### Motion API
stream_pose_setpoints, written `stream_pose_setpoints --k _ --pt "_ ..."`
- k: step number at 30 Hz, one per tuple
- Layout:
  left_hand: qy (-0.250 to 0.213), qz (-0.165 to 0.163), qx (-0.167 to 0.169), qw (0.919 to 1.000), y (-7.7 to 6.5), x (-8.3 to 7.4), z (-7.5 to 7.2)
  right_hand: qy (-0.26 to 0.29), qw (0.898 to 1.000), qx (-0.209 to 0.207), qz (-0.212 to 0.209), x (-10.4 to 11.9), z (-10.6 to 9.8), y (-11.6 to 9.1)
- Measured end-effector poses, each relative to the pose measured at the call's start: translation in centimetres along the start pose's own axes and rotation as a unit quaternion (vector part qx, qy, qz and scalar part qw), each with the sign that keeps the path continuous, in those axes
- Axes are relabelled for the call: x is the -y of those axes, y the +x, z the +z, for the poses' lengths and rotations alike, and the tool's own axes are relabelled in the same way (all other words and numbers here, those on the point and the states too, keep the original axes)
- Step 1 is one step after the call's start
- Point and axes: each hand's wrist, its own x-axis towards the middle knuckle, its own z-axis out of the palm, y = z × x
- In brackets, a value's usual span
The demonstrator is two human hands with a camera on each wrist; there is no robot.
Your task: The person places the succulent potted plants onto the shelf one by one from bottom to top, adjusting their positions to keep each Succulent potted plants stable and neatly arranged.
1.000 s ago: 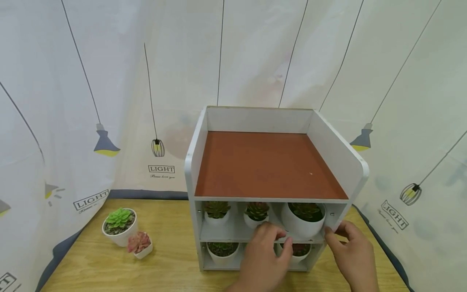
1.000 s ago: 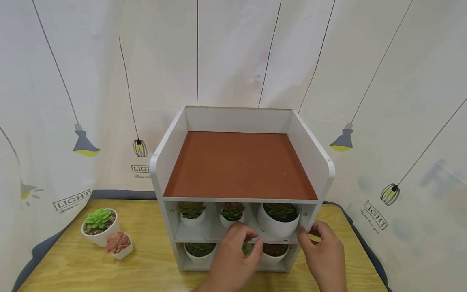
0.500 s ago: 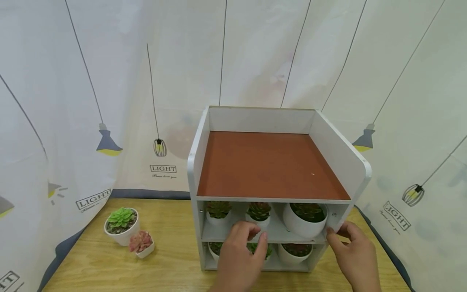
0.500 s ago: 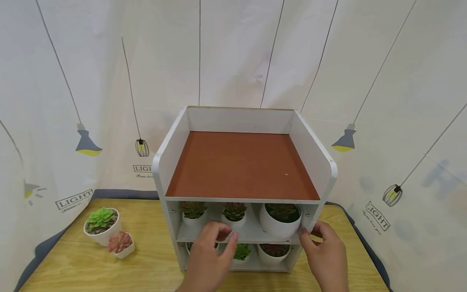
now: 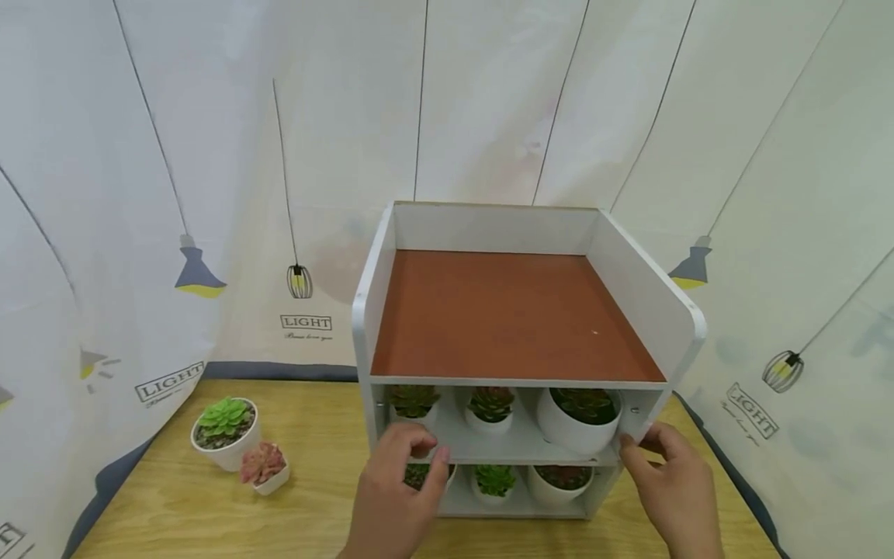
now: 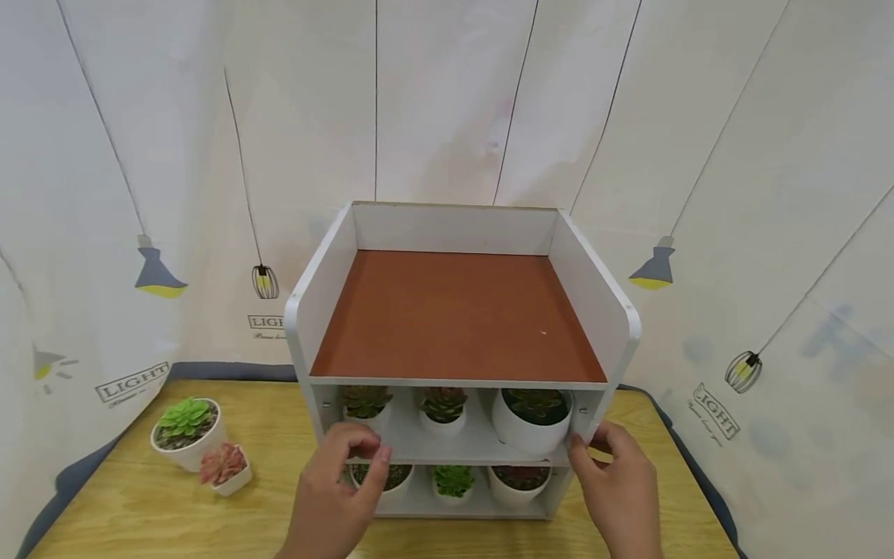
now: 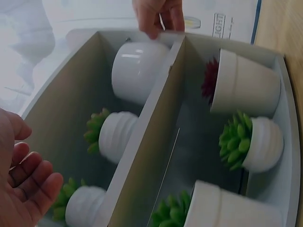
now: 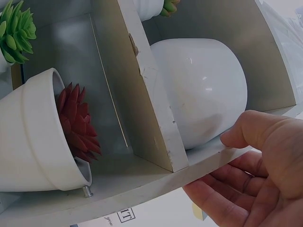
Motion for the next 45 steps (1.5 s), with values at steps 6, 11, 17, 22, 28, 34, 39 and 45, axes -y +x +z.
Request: stream_pose_setpoints --k 6,11,17,22,28,34,39,45 --pt "0.007 -0.004 -0.043 0.999 -0.3 1.4 -2.0 0.0 1.0 0.004 -0.001 0.1 0.0 0.0" --pt "0.006 -0.014 -0.064 0.9978 -0.6 2.0 -2.8 -0.003 1.0 0.001 -0.003 0.0 0.0 -0.1" --pt "0.008 -0.028 -0.091 0.9954 -0.9 3.1 -3.5 -0.006 1.0 -0.003 -0.001 -0.2 0.1 0.0" --pt "0.018 -0.052 -0.114 0.992 -0.8 4.3 -4.4 -0.002 1.0 -0.001 0.003 -0.3 0.1 0.0" --pt "0.032 -0.059 -0.149 0.9865 -0.9 6.3 -5.5 -0.002 1.0 0.0 0.003 -0.3 0.1 -0.1" --pt "0.058 -0.078 -0.186 0.9777 -1.6 8.0 -6.3 -0.009 1.0 0.012 0.015 -0.1 0.1 0.0" --pt "0.098 -0.139 -0.183 0.9683 -2.1 9.2 -7.1 -0.013 1.0 0.01 0.01 -0.1 0.0 0.1" --pt "0.135 -0.201 -0.168 0.9555 -3.3 11.7 -7.9 -0.015 1.0 0.012 0.005 -0.1 -0.1 0.2"
